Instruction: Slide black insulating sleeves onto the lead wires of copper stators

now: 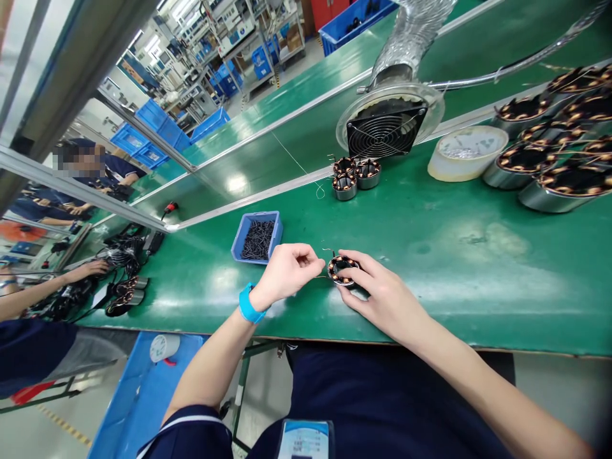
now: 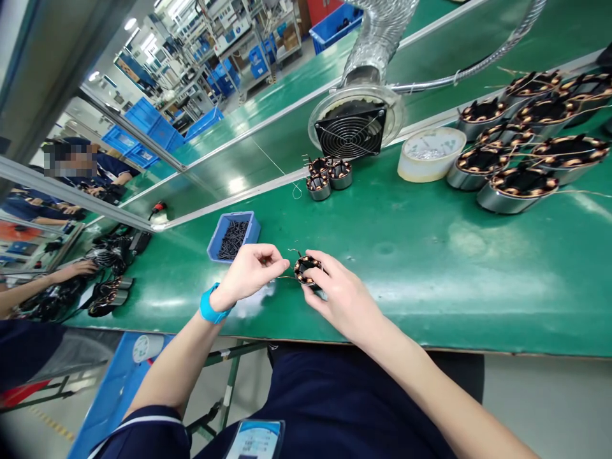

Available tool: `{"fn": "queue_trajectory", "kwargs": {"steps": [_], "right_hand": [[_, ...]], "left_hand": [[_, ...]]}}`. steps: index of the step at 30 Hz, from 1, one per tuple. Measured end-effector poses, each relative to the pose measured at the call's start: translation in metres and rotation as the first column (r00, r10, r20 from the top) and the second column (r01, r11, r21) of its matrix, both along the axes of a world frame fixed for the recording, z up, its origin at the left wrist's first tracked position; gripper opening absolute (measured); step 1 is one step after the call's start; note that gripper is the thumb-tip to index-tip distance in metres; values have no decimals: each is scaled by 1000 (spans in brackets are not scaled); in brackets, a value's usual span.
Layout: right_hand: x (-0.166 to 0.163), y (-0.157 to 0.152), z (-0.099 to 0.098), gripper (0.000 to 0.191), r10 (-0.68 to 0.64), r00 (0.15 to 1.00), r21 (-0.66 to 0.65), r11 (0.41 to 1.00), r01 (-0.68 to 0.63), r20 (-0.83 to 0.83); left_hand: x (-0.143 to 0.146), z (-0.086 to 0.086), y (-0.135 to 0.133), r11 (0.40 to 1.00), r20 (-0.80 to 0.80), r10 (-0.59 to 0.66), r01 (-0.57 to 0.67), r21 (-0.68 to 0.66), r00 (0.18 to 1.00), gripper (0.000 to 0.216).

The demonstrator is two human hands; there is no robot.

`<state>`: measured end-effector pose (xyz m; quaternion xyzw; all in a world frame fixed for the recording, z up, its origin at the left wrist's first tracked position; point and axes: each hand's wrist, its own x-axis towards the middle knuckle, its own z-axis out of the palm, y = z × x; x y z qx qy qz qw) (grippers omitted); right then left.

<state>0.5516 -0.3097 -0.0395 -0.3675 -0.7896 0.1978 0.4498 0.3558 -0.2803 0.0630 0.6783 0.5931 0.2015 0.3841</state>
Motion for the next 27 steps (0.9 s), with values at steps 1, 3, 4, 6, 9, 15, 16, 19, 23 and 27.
{"fn": "queue_trajectory", "kwargs": {"steps": [1, 3, 4, 6, 9, 15, 16, 19, 23, 27], "right_hand": [[0, 0, 0, 10, 0, 1000, 0, 1000, 0, 1], [-1, 0, 0, 10, -1, 1000, -2, 1000, 1, 0], [-1, 0, 0, 9, -2, 1000, -2, 1000, 2, -1], [-1, 0, 0, 9, -4, 1000, 5, 1000, 4, -6], [-1, 0, 1, 9, -8, 1000, 16, 1000, 8, -8], [-1, 1, 0, 9, -13, 1000, 10, 1000, 13, 6], [-1, 1, 0, 9, -12, 1000, 9, 1000, 12, 8], [-1, 0, 0, 8, -13, 1000, 9, 1000, 13, 10], [-1, 0, 0, 9, -15, 1000, 8, 1000, 15, 12], [-1, 0, 0, 8, -11, 1000, 17, 1000, 11, 17]], "left_hand": [[0, 0, 1, 999, -13, -3, 3, 37, 1000, 33], [-2, 0, 3, 998, -42, -9, 12, 60, 999, 34], [-4, -1, 5, 998, -48, -10, 12, 55, 999, 34], [-8, -2, 6, 1000, -35, -5, 5, 21, 999, 34], [-10, -4, 7, 998, 4, -13, 13, -68, 1000, 33], [1, 2, 10, 993, -11, -56, 54, -108, 998, 28], [3, 3, 10, 992, -19, -67, 64, -105, 998, 28], [7, 7, 12, 990, -58, -106, 100, -94, 993, 28], [9, 10, 14, 993, -152, -111, 105, -51, 982, 22], [9, 11, 13, 995, -199, -96, 92, -31, 975, 21]]}}
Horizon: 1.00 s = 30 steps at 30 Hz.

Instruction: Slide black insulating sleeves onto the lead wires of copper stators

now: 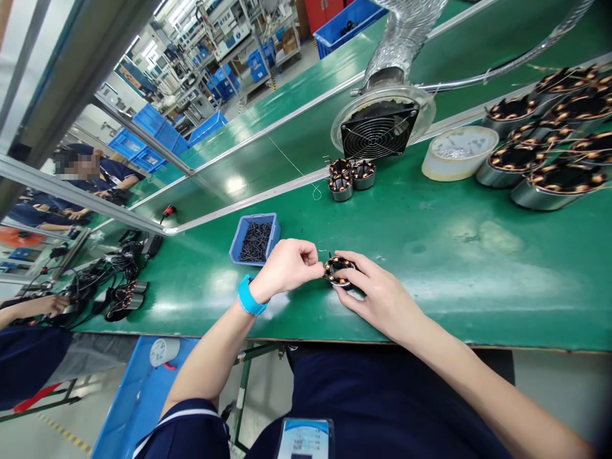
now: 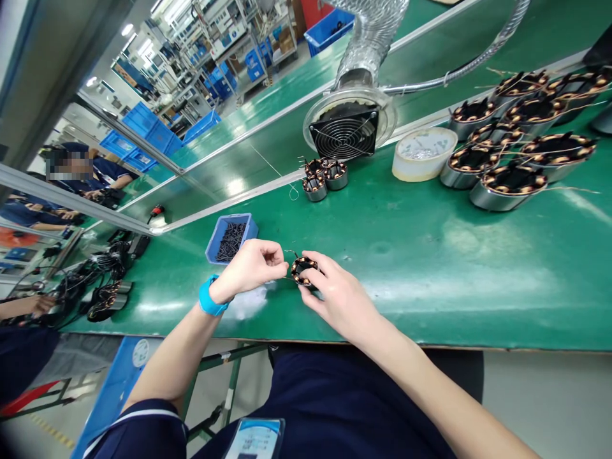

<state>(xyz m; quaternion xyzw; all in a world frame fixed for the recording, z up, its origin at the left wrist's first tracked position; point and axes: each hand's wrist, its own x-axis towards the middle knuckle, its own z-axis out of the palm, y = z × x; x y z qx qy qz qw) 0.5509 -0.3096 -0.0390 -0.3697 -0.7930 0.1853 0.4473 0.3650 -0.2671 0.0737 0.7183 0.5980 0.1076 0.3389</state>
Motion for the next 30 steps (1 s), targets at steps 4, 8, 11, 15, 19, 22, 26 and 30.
{"fn": "queue_trajectory", "kwargs": {"steps": [4, 8, 11, 15, 19, 22, 26, 30], "right_hand": [[0, 0, 1, 9, -1, 1000, -2, 1000, 1, 8], [0, 0, 2, 9, -1, 1000, -12, 1000, 1, 9], [0, 0, 3, 9, 3, 1000, -10, 1000, -3, -2], [0, 0, 3, 10, 12, 1000, -14, 1000, -13, -11], [1, 0, 2, 9, 20, 1000, -17, 1000, -20, -13], [2, 1, 2, 8, 25, 1000, -18, 1000, -25, -11], [2, 0, 2, 11, 25, 1000, -34, 999, -26, -9], [2, -1, 2, 10, 12, 1000, -33, 999, -11, 7]], "left_hand": [[-1, -4, -1, 1000, 36, -1, 2, -13, 999, 22], [-7, -8, -2, 997, 100, -47, 53, -59, 994, 32], [-16, -7, -2, 985, 162, -9, 36, -166, 987, 41], [-25, -9, -2, 954, 281, 125, -37, -298, 951, 48], [-19, -24, -2, 909, 473, 225, -10, -416, 852, 50], [-14, -36, -2, 866, 575, 314, 20, -499, 756, 51], [-19, -37, -11, 896, 518, 318, -74, -438, 794, 54], [-27, -30, -27, 921, 482, 259, -63, -385, 837, 47]]}}
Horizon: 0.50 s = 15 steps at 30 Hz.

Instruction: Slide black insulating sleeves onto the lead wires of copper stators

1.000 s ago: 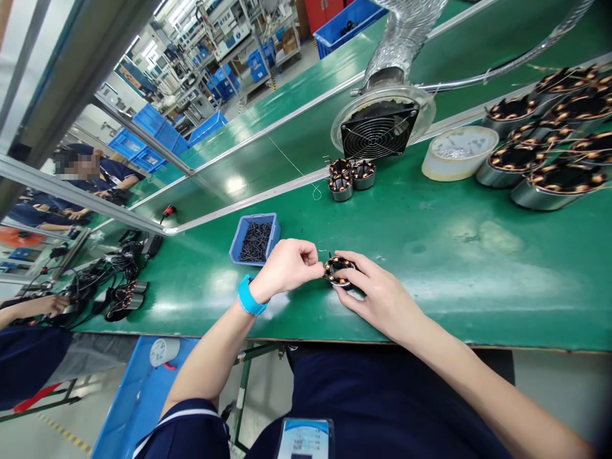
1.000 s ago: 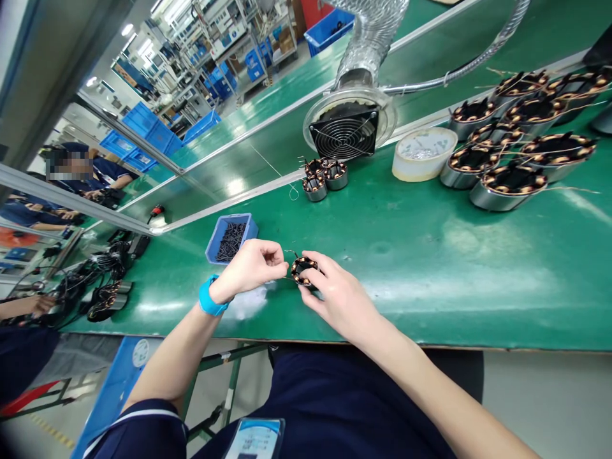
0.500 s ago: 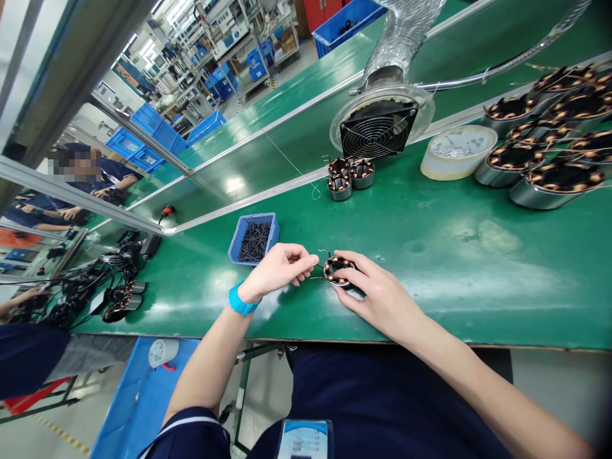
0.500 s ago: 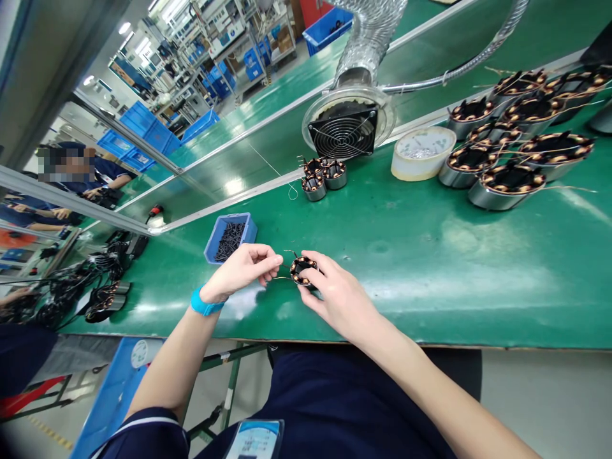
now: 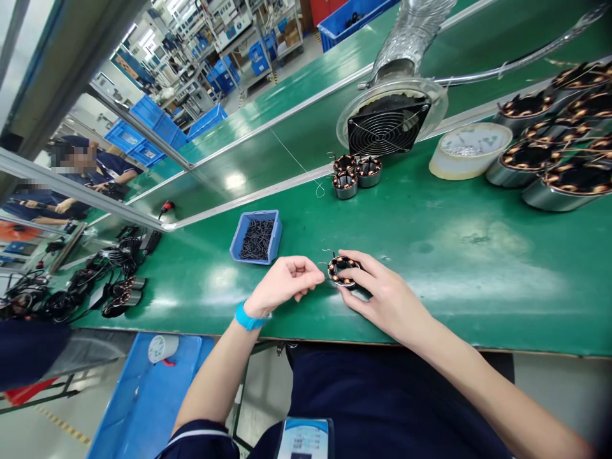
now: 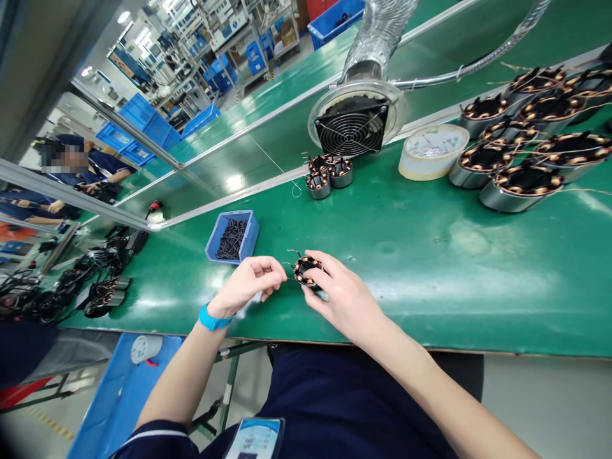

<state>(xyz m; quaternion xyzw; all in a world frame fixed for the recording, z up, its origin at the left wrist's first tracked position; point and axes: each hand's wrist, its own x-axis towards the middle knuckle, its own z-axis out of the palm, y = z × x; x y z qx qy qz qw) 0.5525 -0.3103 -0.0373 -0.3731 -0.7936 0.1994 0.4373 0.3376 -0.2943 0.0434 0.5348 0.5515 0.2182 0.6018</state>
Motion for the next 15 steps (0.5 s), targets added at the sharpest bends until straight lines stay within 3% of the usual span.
{"fn": "queue_trajectory", "kwargs": {"steps": [4, 11, 15], "right_hand": [[1, 1, 1, 11, 1, 1000, 2, 1000, -1, 8], [2, 0, 3, 9, 34, 999, -21, 999, -34, -21], [8, 3, 7, 10, 42, 999, -61, 997, -41, 8]], "left_hand": [[6, -6, -10, 997, 54, 38, -42, 66, 998, 44], [19, -22, -2, 994, 255, 68, -44, -100, 965, 49], [8, -24, 2, 996, 240, 74, -58, -72, 968, 51]]}}
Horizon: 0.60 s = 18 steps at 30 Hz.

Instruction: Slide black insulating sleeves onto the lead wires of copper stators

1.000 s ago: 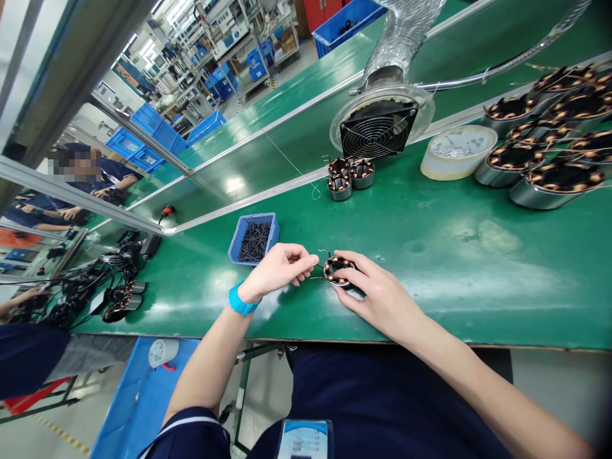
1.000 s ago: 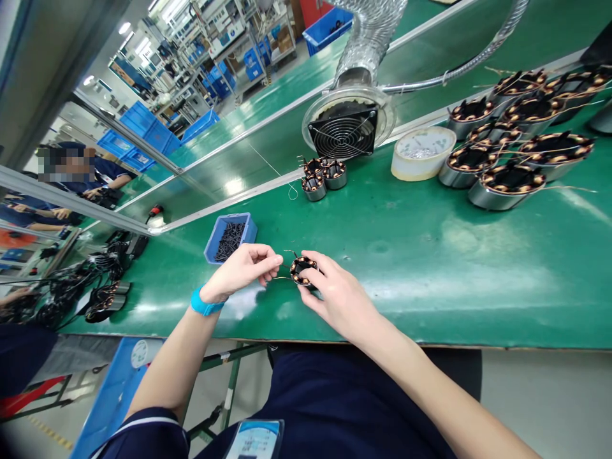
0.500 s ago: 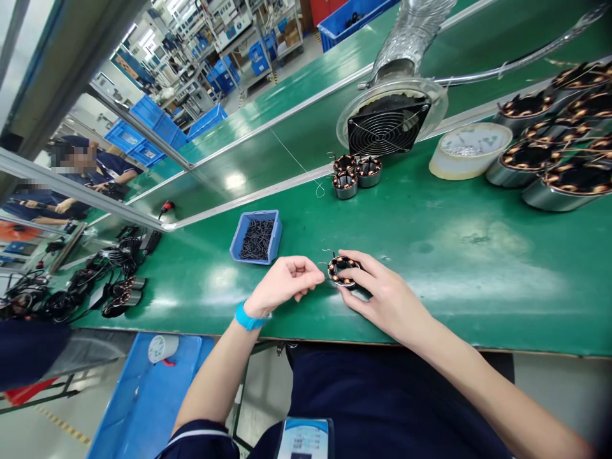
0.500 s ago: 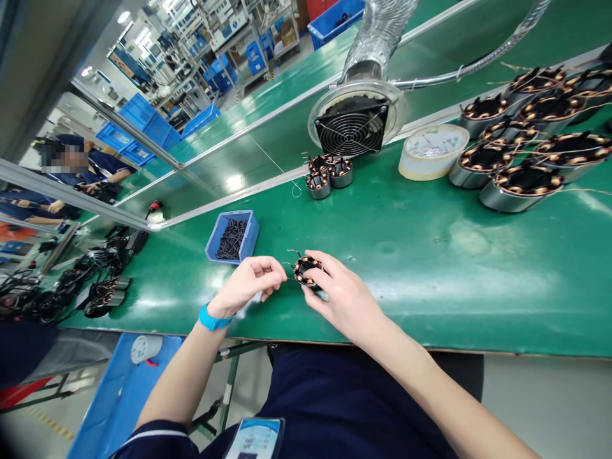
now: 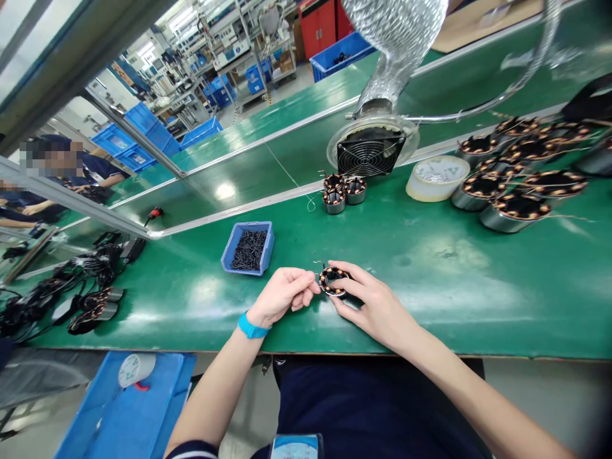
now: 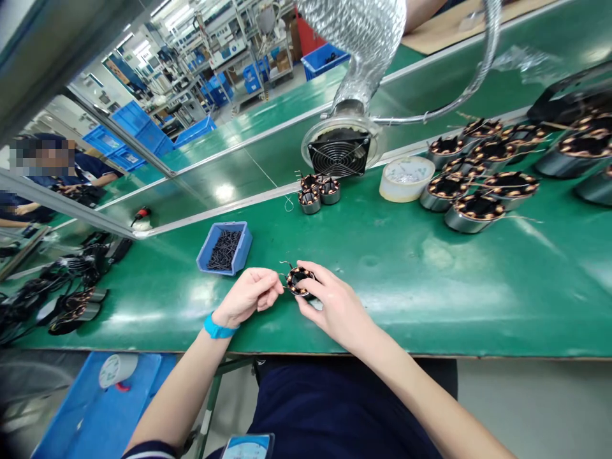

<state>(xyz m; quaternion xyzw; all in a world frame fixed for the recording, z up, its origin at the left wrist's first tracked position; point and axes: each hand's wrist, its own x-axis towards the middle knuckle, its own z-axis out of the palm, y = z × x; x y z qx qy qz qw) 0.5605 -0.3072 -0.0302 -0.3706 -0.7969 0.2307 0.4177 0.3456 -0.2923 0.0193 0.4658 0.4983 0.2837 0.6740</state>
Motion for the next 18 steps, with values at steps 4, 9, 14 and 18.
{"fn": "queue_trajectory", "kwargs": {"steps": [4, 9, 14, 18], "right_hand": [[18, 25, 8, 13, -68, 993, 37, 997, 65, 96], [41, 87, 17, 9, -186, 951, 140, 978, 155, 246], [55, 120, 25, 27, -369, 863, 248, 923, 295, 345], [83, 97, 29, 26, -620, 738, 392, 770, 504, 269]], "left_hand": [[-15, -4, 0, 969, -156, 185, -153, 195, 970, 52], [-18, -10, 0, 965, -343, 140, -50, 256, 929, 47], [-18, -12, -1, 959, -391, 106, 10, 282, 914, 47], [-20, -15, -5, 955, -385, 116, 5, 298, 916, 47]]}}
